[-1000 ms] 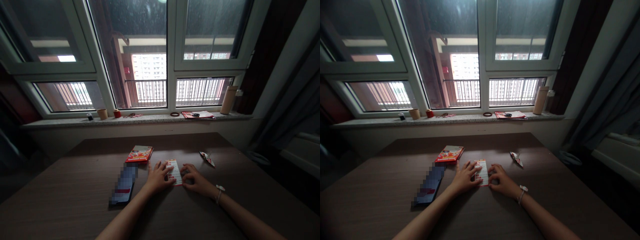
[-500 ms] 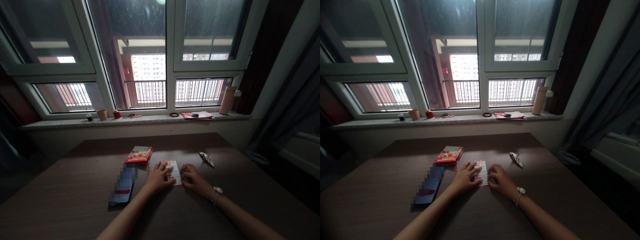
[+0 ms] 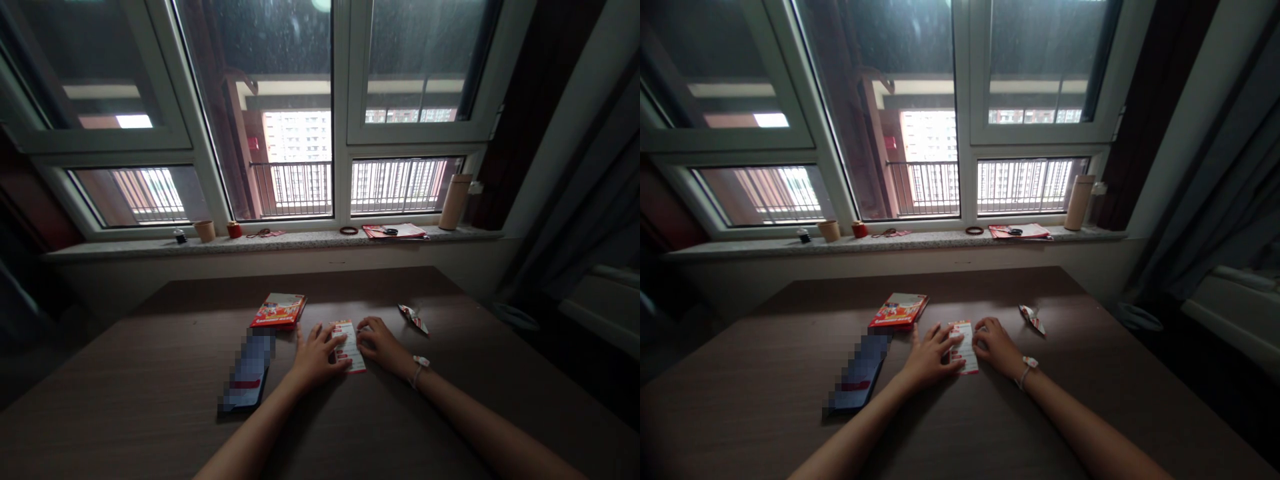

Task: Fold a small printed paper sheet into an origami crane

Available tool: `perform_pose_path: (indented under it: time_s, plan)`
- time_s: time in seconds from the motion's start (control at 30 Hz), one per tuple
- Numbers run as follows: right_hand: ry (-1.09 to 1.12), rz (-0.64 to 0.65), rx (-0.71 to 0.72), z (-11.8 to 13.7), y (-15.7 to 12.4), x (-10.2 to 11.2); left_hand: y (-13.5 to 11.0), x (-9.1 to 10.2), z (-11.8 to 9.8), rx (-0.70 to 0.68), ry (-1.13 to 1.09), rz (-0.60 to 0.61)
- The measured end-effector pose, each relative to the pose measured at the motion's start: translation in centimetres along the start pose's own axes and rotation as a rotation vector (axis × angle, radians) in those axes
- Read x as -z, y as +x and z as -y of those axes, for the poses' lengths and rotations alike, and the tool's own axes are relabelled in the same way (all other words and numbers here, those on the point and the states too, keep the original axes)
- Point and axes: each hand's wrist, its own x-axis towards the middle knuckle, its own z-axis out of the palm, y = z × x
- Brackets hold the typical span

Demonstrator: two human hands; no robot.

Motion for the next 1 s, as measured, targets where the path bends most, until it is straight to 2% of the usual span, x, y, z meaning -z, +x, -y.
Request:
perform_pose_path:
  time_s: [0.43,1.0]
  plan:
    - [-0.033,-0.033,-0.105,-2.0,3.2,-0.9,-0.1,0.5,-0.5,0.031,0.019,0.033]
    - [-0.066,-0.096,-0.265,-2.1,5.5,-1.7,-0.1,0.1,-0.2,0.004,-0.014,0.010]
